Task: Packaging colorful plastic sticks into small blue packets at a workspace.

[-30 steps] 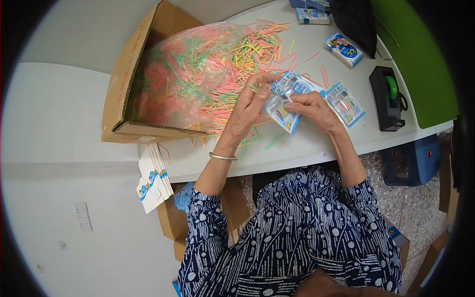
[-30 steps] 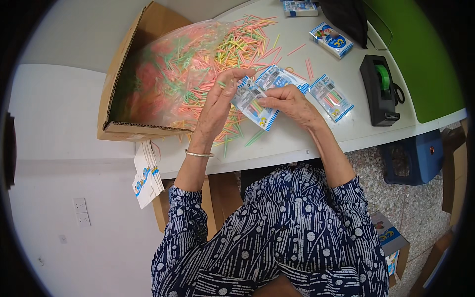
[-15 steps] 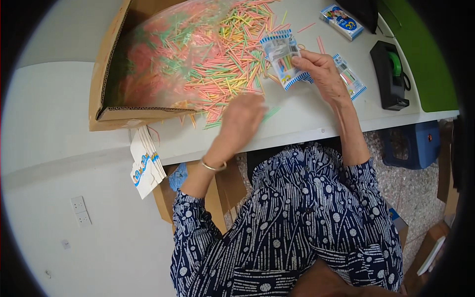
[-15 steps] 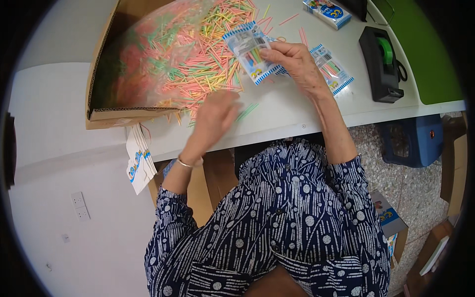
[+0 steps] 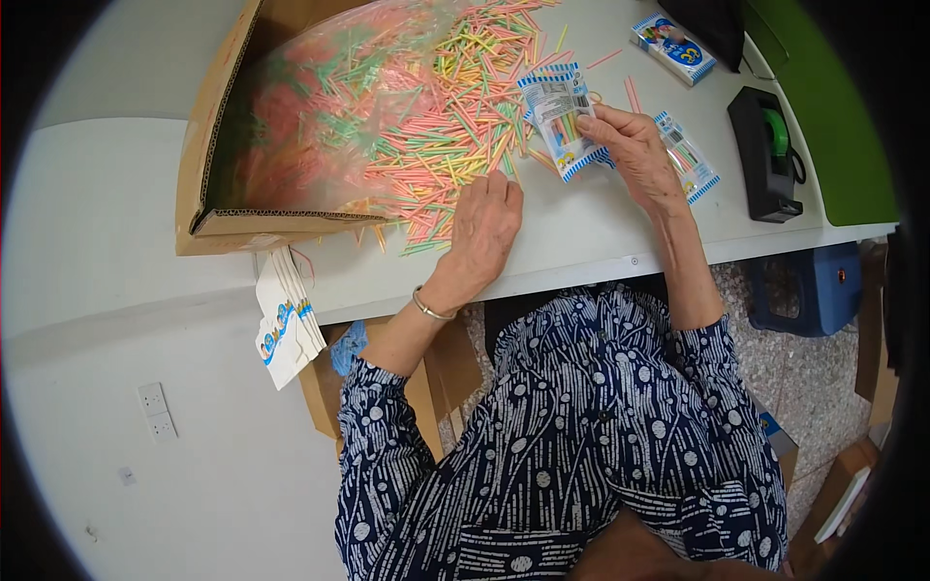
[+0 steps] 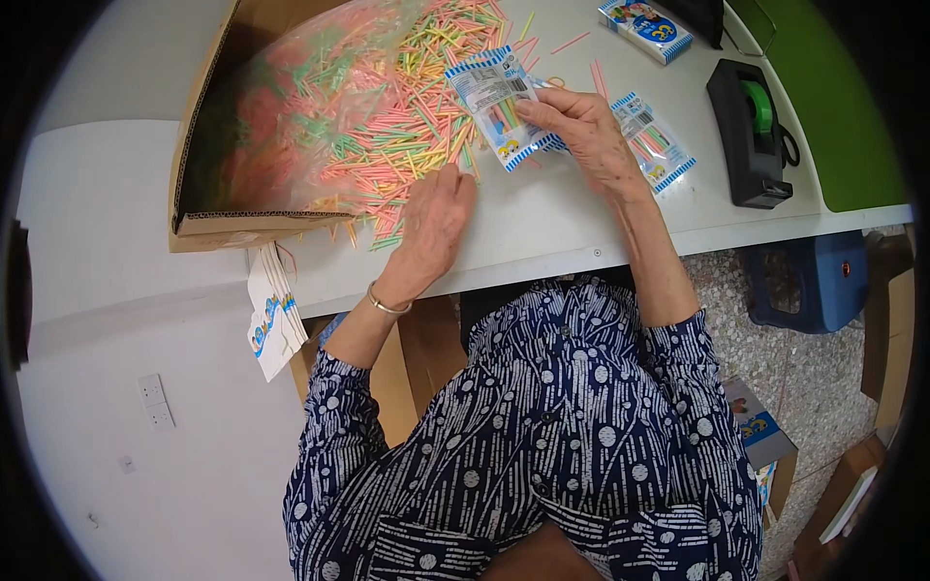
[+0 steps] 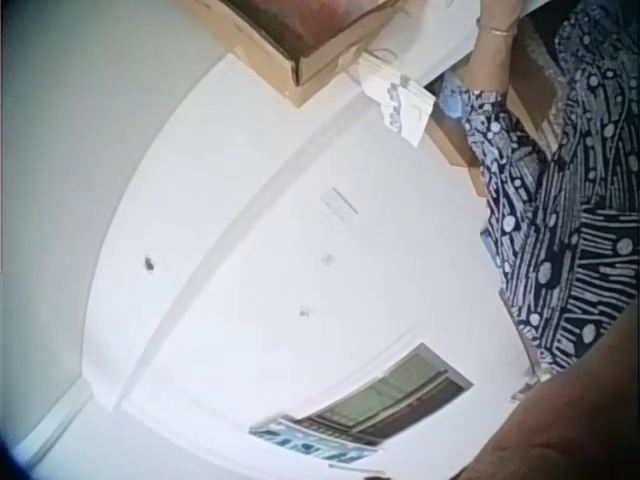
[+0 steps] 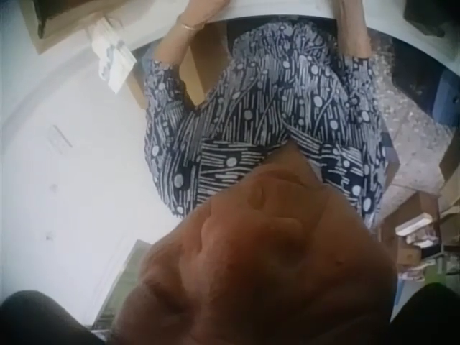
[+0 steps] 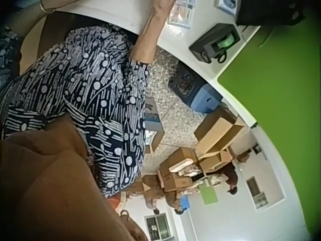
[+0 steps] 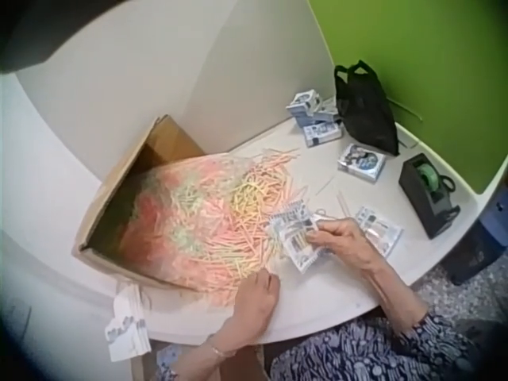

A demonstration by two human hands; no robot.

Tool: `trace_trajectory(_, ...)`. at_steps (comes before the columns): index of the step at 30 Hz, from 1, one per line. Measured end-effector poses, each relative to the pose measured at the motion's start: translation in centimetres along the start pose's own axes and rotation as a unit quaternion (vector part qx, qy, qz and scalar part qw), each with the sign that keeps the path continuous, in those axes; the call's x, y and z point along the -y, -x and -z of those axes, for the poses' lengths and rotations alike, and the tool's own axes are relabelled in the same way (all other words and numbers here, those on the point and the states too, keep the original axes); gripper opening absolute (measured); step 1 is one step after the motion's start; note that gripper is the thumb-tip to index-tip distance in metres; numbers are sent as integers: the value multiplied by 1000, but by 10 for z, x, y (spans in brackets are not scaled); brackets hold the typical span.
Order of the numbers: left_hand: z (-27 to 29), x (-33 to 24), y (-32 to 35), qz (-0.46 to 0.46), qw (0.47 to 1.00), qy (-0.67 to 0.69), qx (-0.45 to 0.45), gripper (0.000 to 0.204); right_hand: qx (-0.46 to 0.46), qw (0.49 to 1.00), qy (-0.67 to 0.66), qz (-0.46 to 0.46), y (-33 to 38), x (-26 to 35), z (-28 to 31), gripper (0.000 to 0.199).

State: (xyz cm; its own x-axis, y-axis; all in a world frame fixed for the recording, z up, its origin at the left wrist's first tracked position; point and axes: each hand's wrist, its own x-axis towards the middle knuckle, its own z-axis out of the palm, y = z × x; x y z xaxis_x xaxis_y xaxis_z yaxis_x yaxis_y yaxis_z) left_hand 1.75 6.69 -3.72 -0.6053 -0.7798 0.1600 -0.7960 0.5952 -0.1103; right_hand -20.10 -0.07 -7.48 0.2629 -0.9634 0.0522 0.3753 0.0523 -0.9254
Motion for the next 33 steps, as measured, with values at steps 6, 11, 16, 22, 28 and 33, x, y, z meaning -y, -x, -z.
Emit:
trace_trajectory(6,-5,7,-6,-12,1000,7,21,28,21,998,49,30,1,9,-4,18)
trace_trajectory(11,19,45,-21,134,963,209,-103,35,18,999,50,0,5,10,-11,16)
trace_trajectory(16,61,54,-55,199,791,521,-253,34,51,995,77,-24,8,9,-15,18)
trace_trajectory(22,67,35,-67,156,744,593,-266,34,76,993,85,-5,5,1,-17,22)
trace_trajectory(28,59,24,-57,189,774,575,-186,23,87,993,80,-5,8,7,-21,23)
trace_trajectory(33,53,26,-50,190,825,513,-138,15,86,995,55,-11,11,6,-25,27)
